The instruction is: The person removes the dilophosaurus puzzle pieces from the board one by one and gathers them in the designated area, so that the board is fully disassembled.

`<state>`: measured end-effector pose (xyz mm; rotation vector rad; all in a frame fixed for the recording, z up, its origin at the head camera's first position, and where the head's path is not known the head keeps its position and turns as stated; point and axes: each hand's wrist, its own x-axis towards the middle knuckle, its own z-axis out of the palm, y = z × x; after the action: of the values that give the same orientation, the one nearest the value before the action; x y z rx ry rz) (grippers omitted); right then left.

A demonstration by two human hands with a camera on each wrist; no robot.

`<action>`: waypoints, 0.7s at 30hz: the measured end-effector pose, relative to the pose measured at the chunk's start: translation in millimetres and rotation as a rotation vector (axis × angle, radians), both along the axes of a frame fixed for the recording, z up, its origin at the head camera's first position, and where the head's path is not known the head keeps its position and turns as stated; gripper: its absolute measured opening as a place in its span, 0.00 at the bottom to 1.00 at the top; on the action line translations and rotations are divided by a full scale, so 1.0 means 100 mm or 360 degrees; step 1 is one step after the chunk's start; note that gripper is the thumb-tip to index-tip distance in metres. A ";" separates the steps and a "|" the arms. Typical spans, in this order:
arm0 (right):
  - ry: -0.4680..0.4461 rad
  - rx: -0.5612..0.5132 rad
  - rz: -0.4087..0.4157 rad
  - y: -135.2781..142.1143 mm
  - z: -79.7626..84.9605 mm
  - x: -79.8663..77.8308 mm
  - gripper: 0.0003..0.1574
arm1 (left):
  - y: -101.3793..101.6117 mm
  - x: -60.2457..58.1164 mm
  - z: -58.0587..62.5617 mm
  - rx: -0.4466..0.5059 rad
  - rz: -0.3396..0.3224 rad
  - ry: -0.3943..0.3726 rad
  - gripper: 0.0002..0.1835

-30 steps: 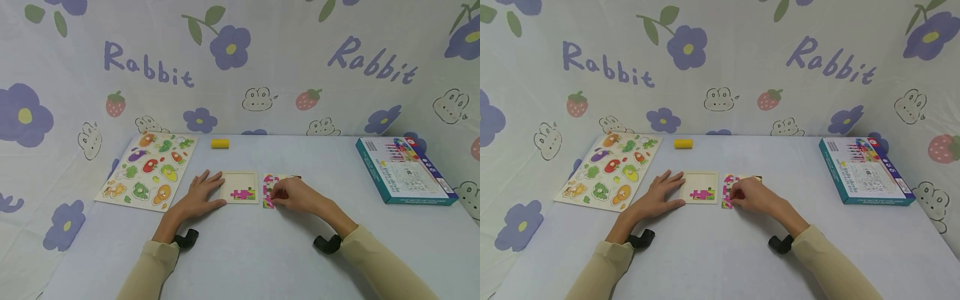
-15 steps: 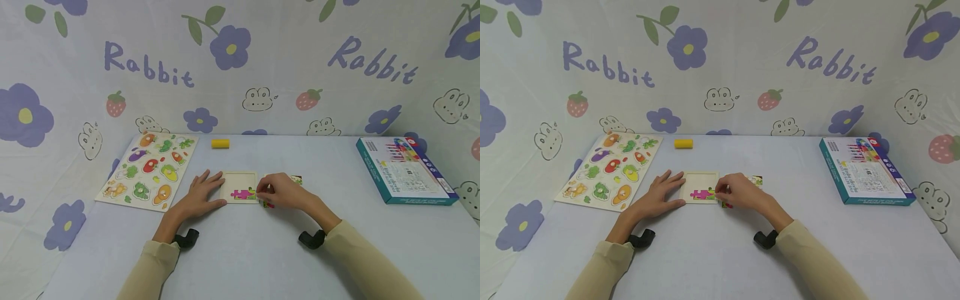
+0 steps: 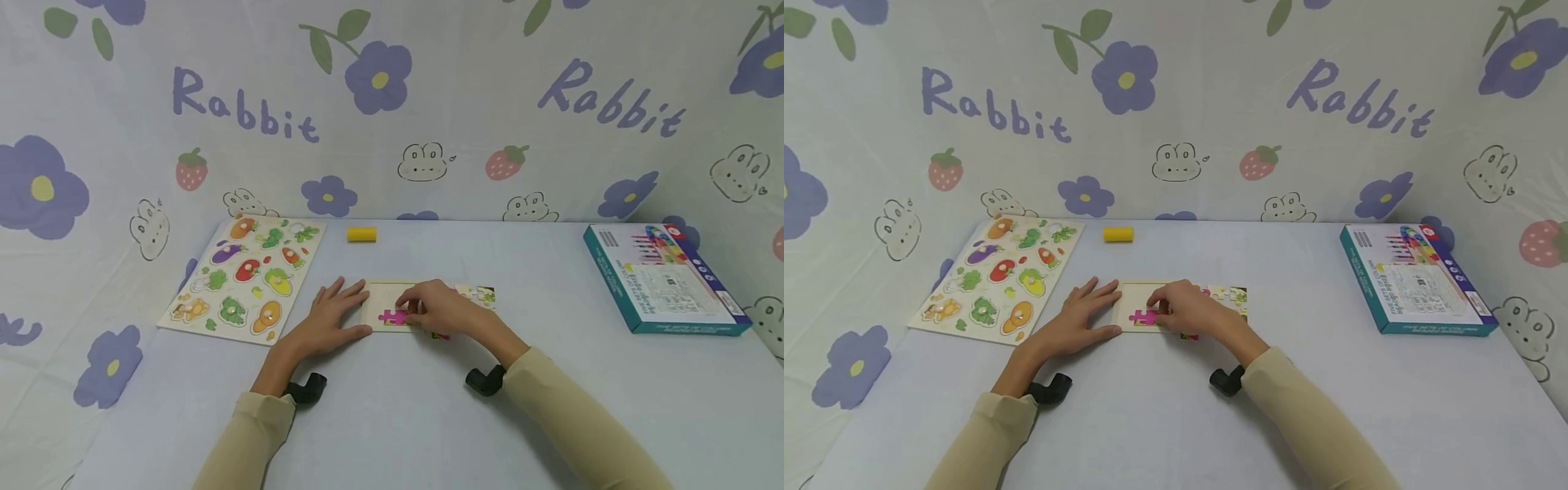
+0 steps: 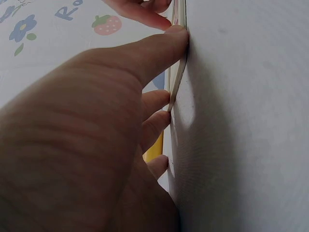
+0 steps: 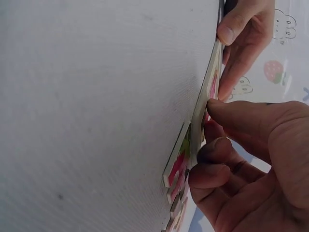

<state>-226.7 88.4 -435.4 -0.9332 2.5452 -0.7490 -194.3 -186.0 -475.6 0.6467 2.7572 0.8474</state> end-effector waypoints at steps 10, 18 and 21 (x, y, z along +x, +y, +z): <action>-0.0022 0.0058 0.0028 -0.01 0.00 0.01 0.18 | -0.01 0.00 -0.01 -0.0008 0.0006 0.0004 0.40; -0.0025 0.0010 0.0007 -0.01 -0.01 0.00 0.16 | 0.01 0.01 -0.01 0.0004 0.0007 0.0010 0.39; -0.0031 -0.0015 -0.0012 -0.02 0.01 0.01 0.15 | 0.01 0.00 -0.01 0.0006 0.0004 0.0011 0.39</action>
<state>-225.3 86.8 -434.8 -0.9158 2.5319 -0.7688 -193.9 -185.0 -476.4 0.6480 2.7642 0.8527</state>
